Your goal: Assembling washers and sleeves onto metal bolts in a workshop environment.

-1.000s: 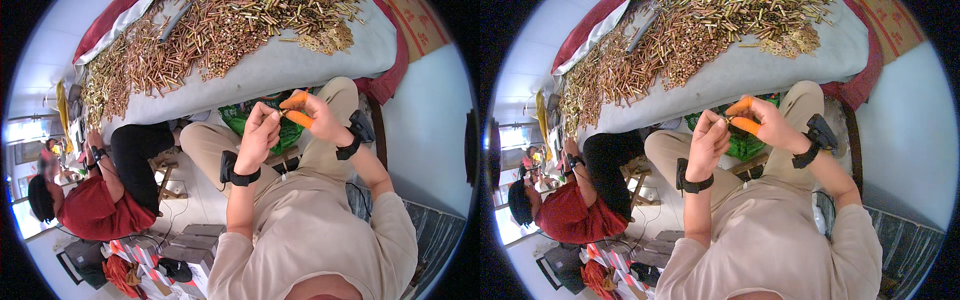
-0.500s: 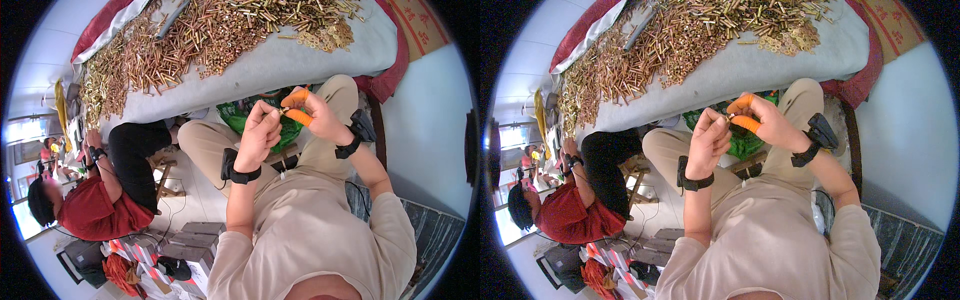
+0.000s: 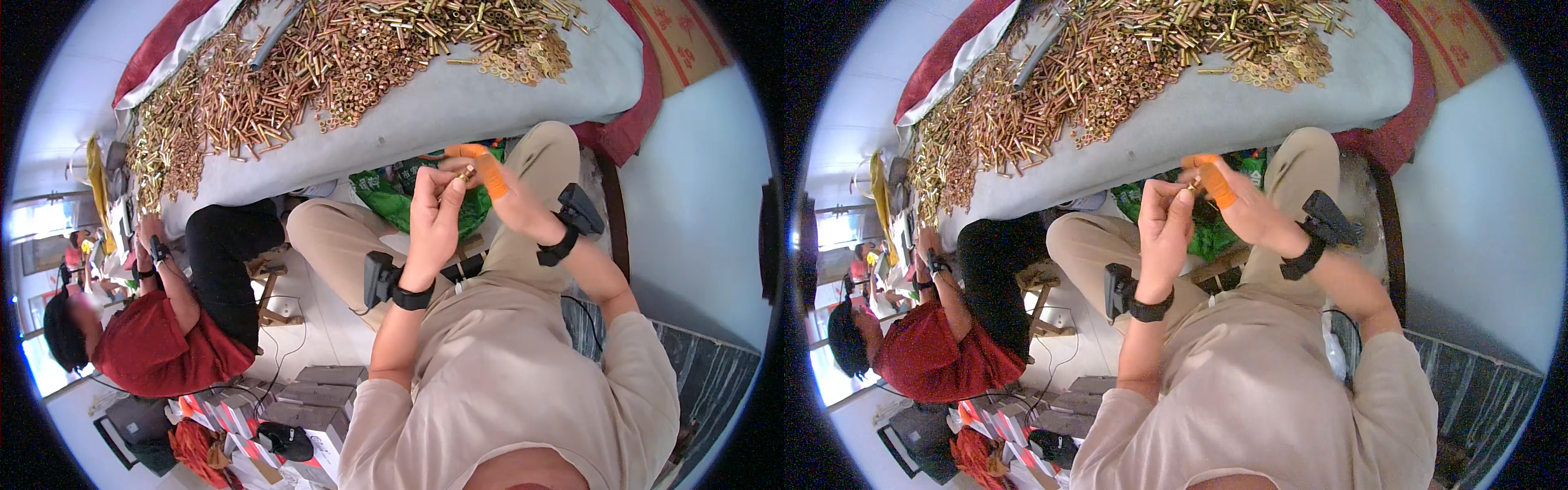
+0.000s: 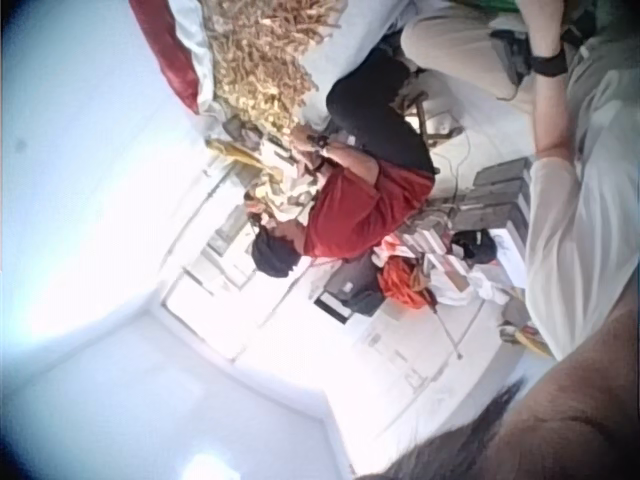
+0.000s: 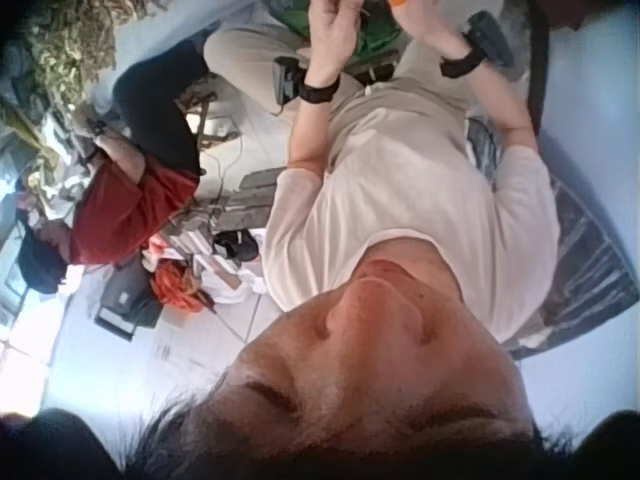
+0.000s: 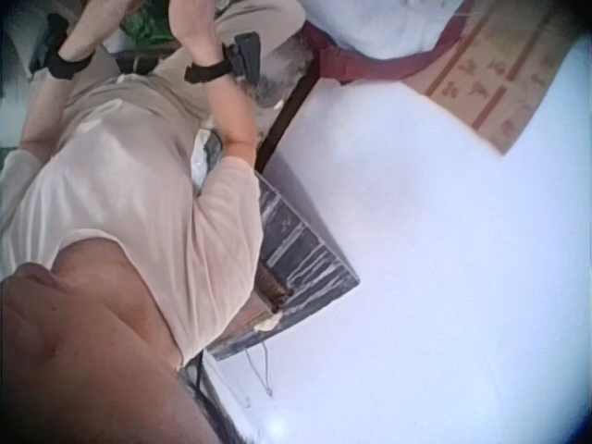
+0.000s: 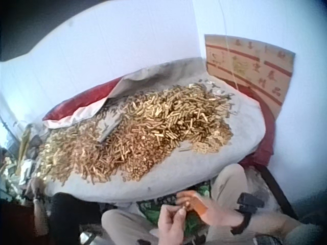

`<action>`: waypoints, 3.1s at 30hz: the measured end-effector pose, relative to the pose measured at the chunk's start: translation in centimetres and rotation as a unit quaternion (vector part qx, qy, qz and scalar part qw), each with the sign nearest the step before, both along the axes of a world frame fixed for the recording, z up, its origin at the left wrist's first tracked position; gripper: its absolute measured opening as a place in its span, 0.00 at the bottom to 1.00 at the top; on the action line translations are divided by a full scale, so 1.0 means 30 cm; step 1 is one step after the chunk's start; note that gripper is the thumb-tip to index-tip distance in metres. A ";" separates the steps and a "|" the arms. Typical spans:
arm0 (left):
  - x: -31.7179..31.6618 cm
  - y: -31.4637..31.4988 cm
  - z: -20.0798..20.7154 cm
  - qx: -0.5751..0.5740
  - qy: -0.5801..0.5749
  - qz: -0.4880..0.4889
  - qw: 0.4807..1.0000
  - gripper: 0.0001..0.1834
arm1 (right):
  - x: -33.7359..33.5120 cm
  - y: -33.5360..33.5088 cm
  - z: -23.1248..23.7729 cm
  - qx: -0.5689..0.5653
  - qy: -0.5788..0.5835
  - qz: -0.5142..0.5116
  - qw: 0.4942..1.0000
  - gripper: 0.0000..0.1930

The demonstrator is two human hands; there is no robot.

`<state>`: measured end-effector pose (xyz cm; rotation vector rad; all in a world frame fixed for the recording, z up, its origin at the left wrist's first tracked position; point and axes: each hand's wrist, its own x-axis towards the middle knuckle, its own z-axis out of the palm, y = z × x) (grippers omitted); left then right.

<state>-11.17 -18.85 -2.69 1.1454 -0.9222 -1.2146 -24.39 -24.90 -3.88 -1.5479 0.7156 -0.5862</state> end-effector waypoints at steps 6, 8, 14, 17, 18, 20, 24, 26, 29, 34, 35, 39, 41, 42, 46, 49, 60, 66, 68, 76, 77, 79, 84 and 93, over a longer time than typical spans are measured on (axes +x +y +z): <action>0.010 -0.002 -0.018 -0.016 -0.103 0.113 0.988 0.06 | 0.025 0.075 0.071 0.363 -0.168 0.063 0.914 0.33; -0.015 0.009 -0.036 -0.077 -0.190 0.115 0.972 0.06 | 0.011 0.103 0.084 0.328 -0.171 0.073 0.926 0.33; -0.001 0.029 -0.011 -0.070 -0.198 0.095 0.973 0.06 | -0.027 0.110 0.069 0.287 -0.096 0.056 0.952 0.30; 0.086 -0.002 -0.041 -0.009 -0.061 0.075 0.995 0.07 | -0.041 0.120 0.154 0.049 -0.121 0.127 0.983 0.24; 0.093 0.007 -0.030 0.025 0.005 0.047 0.999 0.07 | -0.047 0.108 0.182 -0.050 -0.083 0.071 0.993 0.18; 0.082 0.023 0.007 0.038 0.055 -0.009 0.998 0.07 | -0.033 0.066 0.171 -0.130 -0.023 -0.004 0.991 0.15; 0.078 0.037 0.027 0.045 0.084 -0.105 0.990 0.07 | -0.022 0.041 0.126 -0.209 0.035 -0.038 0.977 0.09; 0.080 0.035 0.024 0.055 0.065 -0.119 0.989 0.07 | -0.018 0.044 0.094 -0.185 0.040 -0.032 0.981 0.08; 0.067 0.019 0.044 0.030 0.023 -0.106 0.994 0.09 | -0.027 0.024 0.041 -0.128 -0.025 -0.052 0.990 0.07; 0.093 0.019 0.018 -0.007 -0.049 -0.055 0.997 0.09 | -0.035 0.018 0.071 -0.002 -0.078 -0.107 0.991 0.07; 0.097 0.013 0.015 -0.009 -0.060 -0.061 0.996 0.08 | -0.033 0.012 0.068 -0.003 -0.083 -0.108 0.991 0.08; 0.097 -0.001 0.015 -0.013 -0.145 -0.029 0.989 0.05 | -0.017 0.008 0.059 -0.040 -0.068 -0.120 0.990 0.07; 0.109 -0.008 0.020 -0.122 -0.279 0.004 0.953 0.05 | -0.014 0.000 0.067 -0.203 0.060 -0.109 0.971 0.07; 0.117 -0.012 0.021 -0.122 -0.283 0.009 0.951 0.05 | -0.012 -0.006 0.057 -0.204 0.055 -0.105 0.972 0.07; 0.133 -0.030 -0.007 -0.147 -0.362 -0.024 0.920 0.07 | -0.023 -0.022 0.019 -0.113 0.129 -0.076 0.982 0.08; 0.175 -0.059 -0.048 -0.073 -0.365 -0.023 0.928 0.11 | -0.013 -0.039 -0.002 -0.175 0.176 -0.069 0.966 0.10; 0.567 -0.446 -0.156 0.040 -0.563 0.268 0.781 0.13 | -0.025 -0.076 -0.006 -0.038 0.210 -0.051 0.976 0.14; 0.631 -0.569 -0.118 0.245 -0.647 0.119 0.712 0.19 | -0.046 -0.097 -0.014 0.014 0.175 -0.086 0.981 0.14; 0.632 -0.583 -0.115 0.243 -0.667 0.095 0.697 0.19 | -0.051 -0.103 -0.016 0.017 0.173 -0.085 0.981 0.13; 0.633 -0.636 -0.040 0.231 -0.720 -0.043 0.653 0.17 | -0.049 -0.104 0.001 -0.010 0.191 -0.084 0.978 0.12; 0.630 -0.641 -0.025 0.225 -0.719 -0.079 0.653 0.19 | -0.059 -0.105 0.004 -0.018 0.195 -0.087 0.977 0.13; 0.624 -0.648 -0.029 0.236 -0.698 -0.057 0.673 0.21 | -0.080 -0.105 0.012 -0.024 0.204 -0.099 0.974 0.13; 0.630 -0.616 -0.047 0.227 -0.690 -0.022 0.687 0.21 | -0.095 -0.172 0.040 -0.088 0.166 -0.142 0.972 0.13; 0.610 -0.592 -0.097 0.171 -0.730 0.077 0.657 0.17 | -0.040 -0.461 -0.010 -0.214 0.199 -0.220 0.931 0.11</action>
